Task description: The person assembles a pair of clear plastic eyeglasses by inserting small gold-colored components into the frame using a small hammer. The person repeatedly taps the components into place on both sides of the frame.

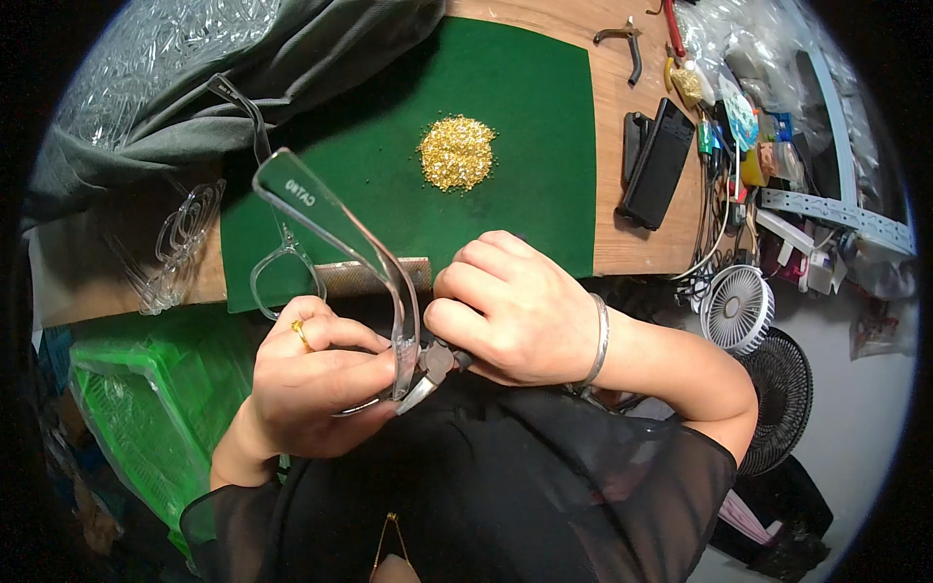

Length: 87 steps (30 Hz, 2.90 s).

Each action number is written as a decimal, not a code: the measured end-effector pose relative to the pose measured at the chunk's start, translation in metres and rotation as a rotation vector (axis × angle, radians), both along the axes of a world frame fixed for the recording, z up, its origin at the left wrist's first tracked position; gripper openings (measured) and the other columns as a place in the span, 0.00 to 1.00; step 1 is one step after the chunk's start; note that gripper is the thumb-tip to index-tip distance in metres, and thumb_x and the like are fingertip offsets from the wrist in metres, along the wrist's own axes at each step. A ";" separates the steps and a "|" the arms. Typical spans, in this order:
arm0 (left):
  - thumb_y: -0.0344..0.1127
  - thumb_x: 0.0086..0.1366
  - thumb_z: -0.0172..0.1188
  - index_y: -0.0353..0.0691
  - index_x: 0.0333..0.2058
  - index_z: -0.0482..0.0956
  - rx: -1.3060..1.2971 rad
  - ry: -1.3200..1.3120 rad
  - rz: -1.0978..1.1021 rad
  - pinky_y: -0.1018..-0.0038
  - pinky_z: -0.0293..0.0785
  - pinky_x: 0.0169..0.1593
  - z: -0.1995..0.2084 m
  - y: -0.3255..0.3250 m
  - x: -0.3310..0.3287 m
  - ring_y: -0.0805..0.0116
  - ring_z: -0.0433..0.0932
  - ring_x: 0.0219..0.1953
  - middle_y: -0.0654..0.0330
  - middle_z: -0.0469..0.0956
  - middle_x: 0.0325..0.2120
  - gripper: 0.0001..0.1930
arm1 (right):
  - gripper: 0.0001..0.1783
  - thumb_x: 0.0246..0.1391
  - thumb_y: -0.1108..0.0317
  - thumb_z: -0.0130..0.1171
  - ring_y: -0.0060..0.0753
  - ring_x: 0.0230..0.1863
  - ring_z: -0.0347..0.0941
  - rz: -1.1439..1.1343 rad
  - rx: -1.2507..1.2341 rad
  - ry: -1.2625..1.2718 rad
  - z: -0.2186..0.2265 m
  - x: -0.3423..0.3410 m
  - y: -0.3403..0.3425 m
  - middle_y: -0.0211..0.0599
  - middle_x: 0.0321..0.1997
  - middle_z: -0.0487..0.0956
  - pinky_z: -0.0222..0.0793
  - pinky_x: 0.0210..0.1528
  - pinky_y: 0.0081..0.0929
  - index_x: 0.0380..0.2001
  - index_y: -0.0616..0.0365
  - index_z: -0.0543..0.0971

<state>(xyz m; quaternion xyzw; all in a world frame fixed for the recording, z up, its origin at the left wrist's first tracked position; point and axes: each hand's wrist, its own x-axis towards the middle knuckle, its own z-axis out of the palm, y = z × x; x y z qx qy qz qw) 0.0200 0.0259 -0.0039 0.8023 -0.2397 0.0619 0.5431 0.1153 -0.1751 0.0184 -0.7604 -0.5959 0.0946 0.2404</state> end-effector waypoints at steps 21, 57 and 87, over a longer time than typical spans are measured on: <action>0.29 0.38 0.66 0.42 0.37 0.78 0.032 0.009 0.015 0.75 0.59 0.28 -0.003 -0.001 -0.002 0.72 0.72 0.25 0.70 0.75 0.22 0.21 | 0.11 0.34 0.67 0.61 0.36 0.25 0.66 -0.019 -0.140 0.156 -0.005 -0.008 -0.005 0.35 0.21 0.66 0.61 0.29 0.30 0.21 0.56 0.69; 0.45 0.66 0.44 0.28 0.46 0.67 -1.014 0.359 0.780 0.74 0.74 0.25 0.021 0.138 -0.070 0.68 0.76 0.20 0.55 0.77 0.22 0.22 | 0.09 0.47 0.70 0.57 0.24 0.29 0.68 -0.725 0.186 0.947 -0.094 -0.002 -0.013 0.33 0.27 0.74 0.66 0.36 0.22 0.32 0.63 0.72; 0.38 0.53 0.59 0.37 0.41 0.65 0.927 0.520 0.777 0.59 0.70 0.38 -0.028 0.189 -0.041 0.46 0.71 0.35 0.46 0.69 0.31 0.20 | 0.13 0.48 0.65 0.59 0.27 0.28 0.71 -0.628 -0.036 0.764 -0.083 0.004 0.003 0.38 0.26 0.75 0.67 0.35 0.23 0.32 0.62 0.73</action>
